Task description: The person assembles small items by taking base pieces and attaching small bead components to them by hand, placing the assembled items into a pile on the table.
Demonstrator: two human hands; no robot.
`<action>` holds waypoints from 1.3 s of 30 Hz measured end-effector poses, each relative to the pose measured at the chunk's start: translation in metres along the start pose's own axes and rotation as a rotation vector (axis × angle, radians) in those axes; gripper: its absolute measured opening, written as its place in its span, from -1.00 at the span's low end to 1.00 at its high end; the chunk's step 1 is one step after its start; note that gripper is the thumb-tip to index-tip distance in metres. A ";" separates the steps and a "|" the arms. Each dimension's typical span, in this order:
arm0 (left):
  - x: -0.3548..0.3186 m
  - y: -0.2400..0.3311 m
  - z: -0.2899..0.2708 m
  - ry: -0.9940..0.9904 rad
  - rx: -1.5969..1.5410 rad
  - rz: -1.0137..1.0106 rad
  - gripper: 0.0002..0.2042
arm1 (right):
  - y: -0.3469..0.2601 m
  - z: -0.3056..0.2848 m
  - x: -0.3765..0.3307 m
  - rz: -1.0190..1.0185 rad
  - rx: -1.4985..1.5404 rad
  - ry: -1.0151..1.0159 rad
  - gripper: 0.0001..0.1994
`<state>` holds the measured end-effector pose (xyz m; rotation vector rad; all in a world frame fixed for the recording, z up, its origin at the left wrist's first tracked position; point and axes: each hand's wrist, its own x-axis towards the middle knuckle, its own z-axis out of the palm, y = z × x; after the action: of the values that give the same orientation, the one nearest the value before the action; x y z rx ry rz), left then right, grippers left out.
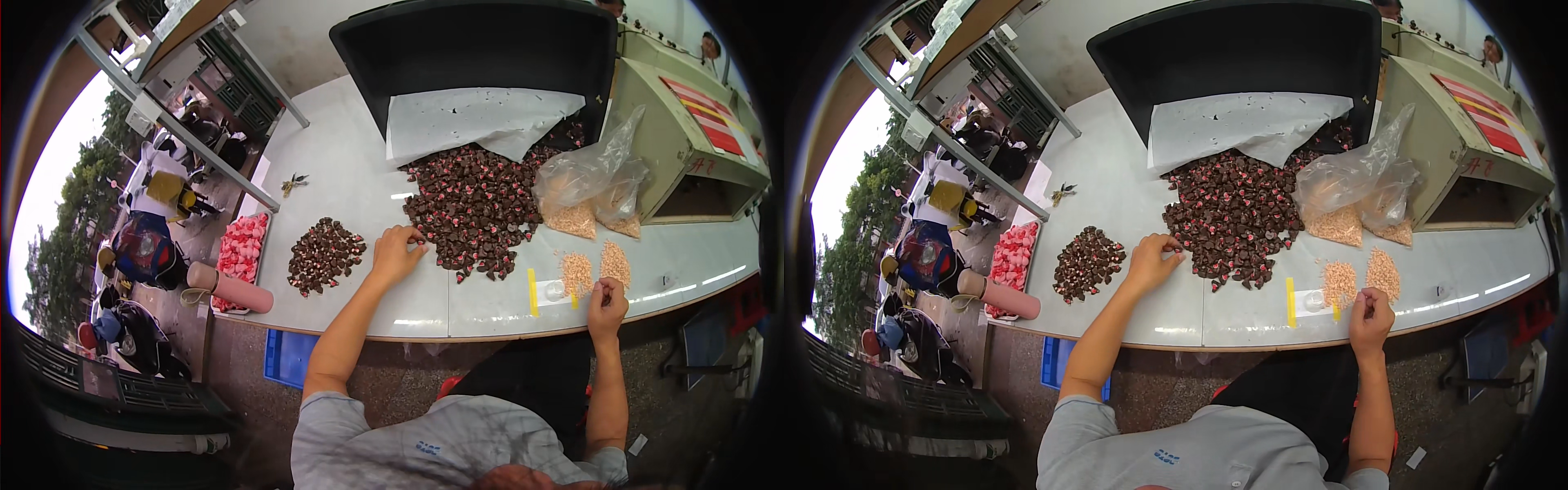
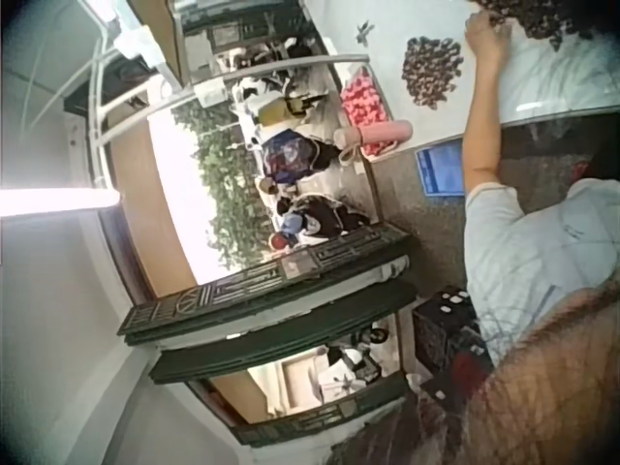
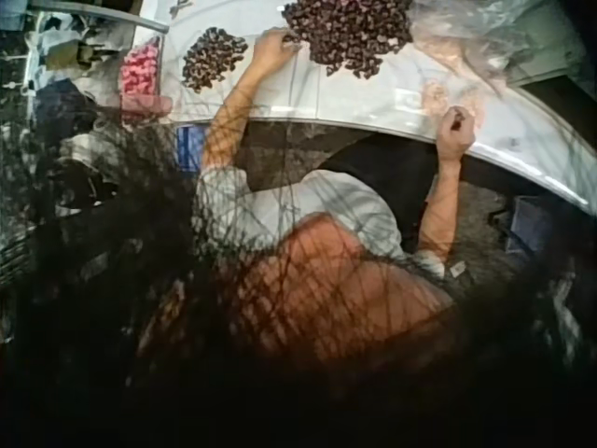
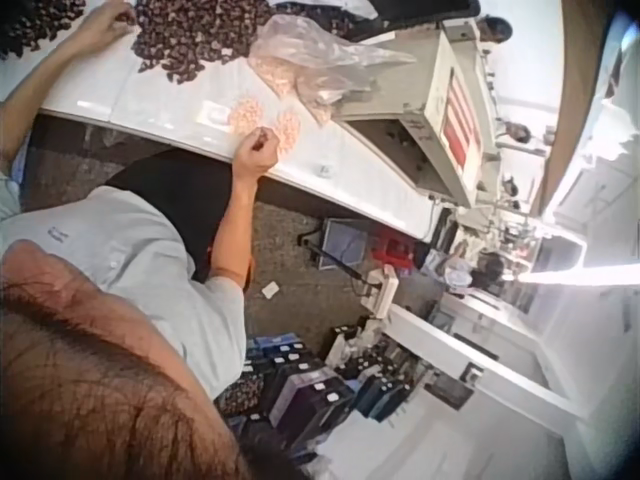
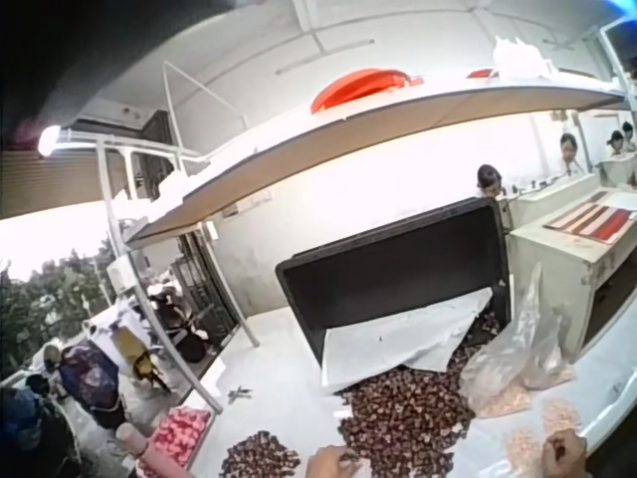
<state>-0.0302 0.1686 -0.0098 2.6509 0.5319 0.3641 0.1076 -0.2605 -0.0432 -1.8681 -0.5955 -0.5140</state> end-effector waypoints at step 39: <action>-0.013 0.135 0.054 -0.939 -1.072 0.101 -0.79 | -0.044 -0.018 0.007 0.157 -0.455 -0.367 -0.92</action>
<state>0.0180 0.0310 -0.0006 1.5211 -0.1174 -0.4625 0.0847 -0.2626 -0.0015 -2.4496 -0.5964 -0.2092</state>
